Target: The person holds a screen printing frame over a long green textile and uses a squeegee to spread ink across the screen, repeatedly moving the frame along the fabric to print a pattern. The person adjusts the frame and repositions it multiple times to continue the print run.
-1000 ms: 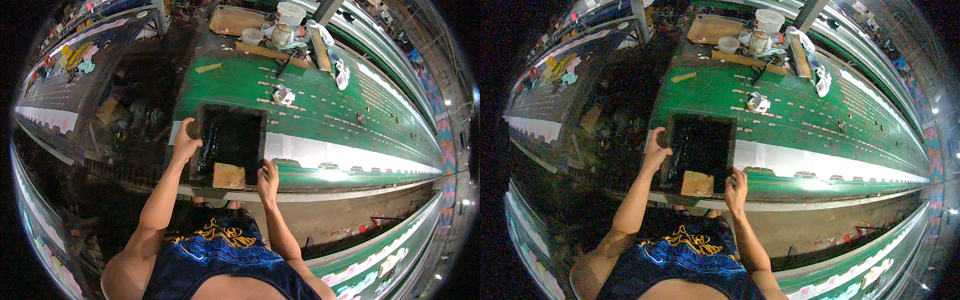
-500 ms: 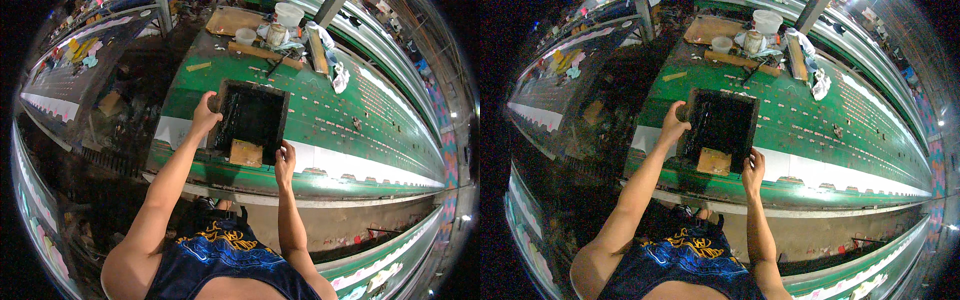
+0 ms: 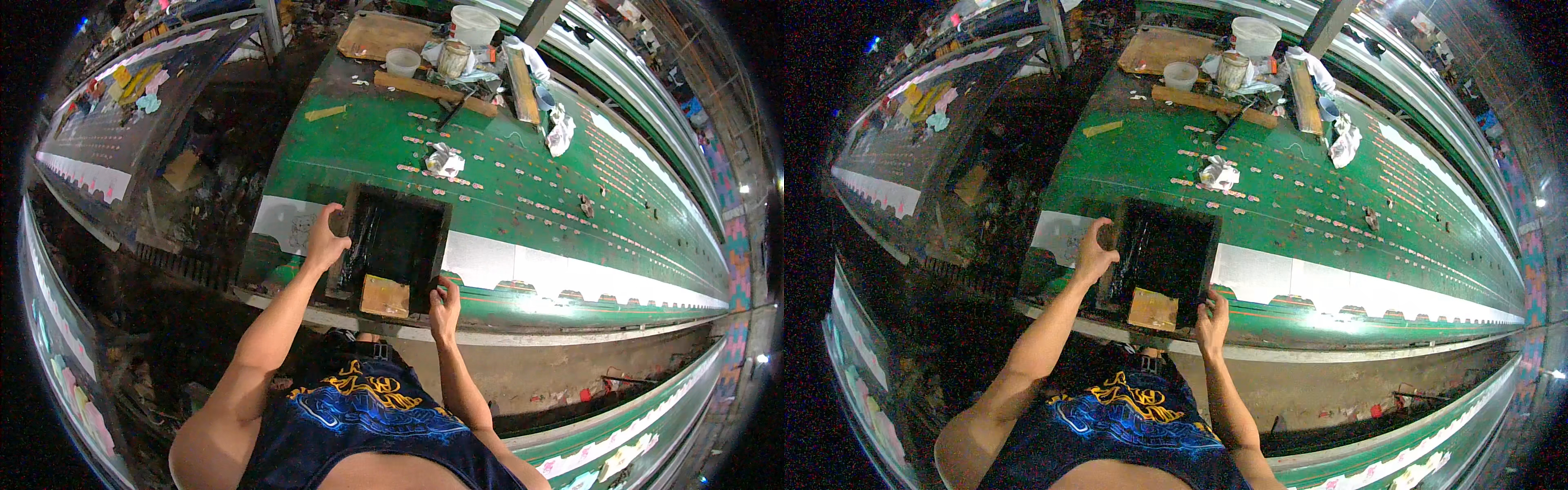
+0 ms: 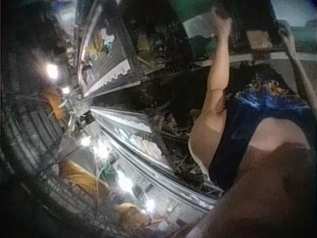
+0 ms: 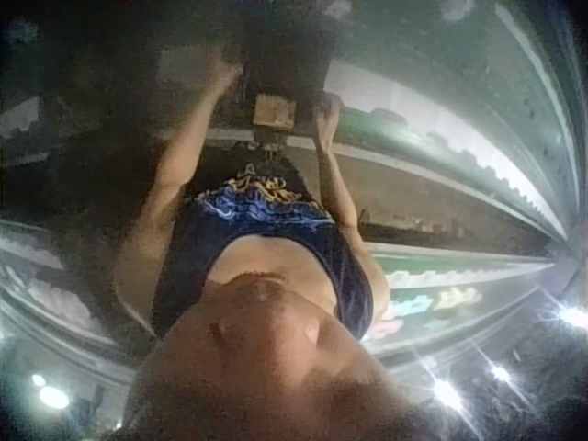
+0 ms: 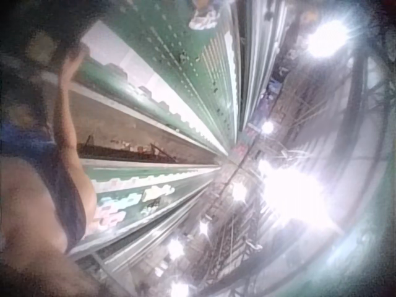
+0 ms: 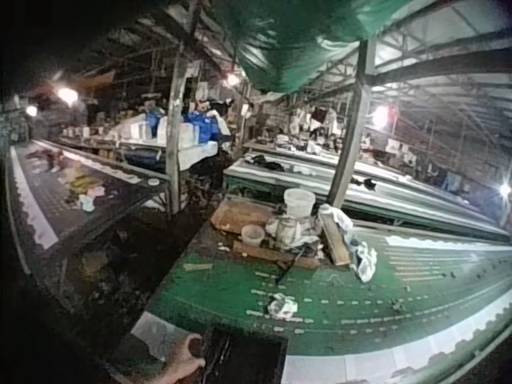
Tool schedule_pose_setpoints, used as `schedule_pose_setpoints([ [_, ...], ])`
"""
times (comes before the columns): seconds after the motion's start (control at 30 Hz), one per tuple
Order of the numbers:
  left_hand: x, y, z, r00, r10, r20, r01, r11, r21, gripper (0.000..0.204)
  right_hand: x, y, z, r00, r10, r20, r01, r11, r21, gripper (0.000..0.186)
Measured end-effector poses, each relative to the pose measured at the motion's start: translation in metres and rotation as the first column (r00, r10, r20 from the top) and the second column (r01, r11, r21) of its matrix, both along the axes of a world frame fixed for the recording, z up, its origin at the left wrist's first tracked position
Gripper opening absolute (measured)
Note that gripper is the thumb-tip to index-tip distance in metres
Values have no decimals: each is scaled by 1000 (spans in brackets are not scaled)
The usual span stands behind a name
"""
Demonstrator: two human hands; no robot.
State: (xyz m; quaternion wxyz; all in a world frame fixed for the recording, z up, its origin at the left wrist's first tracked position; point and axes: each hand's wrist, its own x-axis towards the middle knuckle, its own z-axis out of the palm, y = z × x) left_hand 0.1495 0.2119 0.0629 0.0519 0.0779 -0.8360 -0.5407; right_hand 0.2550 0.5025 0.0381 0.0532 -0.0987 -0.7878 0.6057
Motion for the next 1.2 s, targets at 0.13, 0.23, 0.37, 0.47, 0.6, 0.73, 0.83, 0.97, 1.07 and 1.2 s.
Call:
schedule_pose_setpoints([
  [0.13,9,1,-5,1000,-5,-21,4,1000,-13,73,9,2,-11,1000,-7,31,5,998,61,38],
  [0.23,11,0,-9,999,2,49,-2,1000,2,74,11,1,-10,999,-18,50,13,996,91,39],
  [0.37,11,-2,-18,992,0,129,-10,997,73,75,13,0,-9,996,-48,71,44,997,56,39],
  [0.47,11,-2,-21,995,8,102,-12,999,38,75,12,0,-3,996,-40,83,32,995,98,37],
  [0.6,8,-1,-21,990,-2,141,-4,999,39,75,6,2,7,996,-15,83,-5,970,241,36],
  [0.73,9,0,-17,993,-16,118,13,1000,27,75,9,-25,41,954,267,-137,-164,845,508,40],
  [0.83,8,2,-14,989,-3,146,10,999,-52,76,13,-43,74,825,560,-75,-373,638,674,41],
  [0.97,7,1,-12,984,-15,176,31,996,-88,77,8,-50,57,746,665,20,-405,430,806,36],
  [1.07,5,1,-13,987,-22,161,42,991,-124,77,-6,-56,48,790,608,-81,-312,511,801,44],
  [1.2,7,1,-16,997,-24,70,39,974,-224,77,-15,-58,51,798,603,1,-396,524,754,29],
])
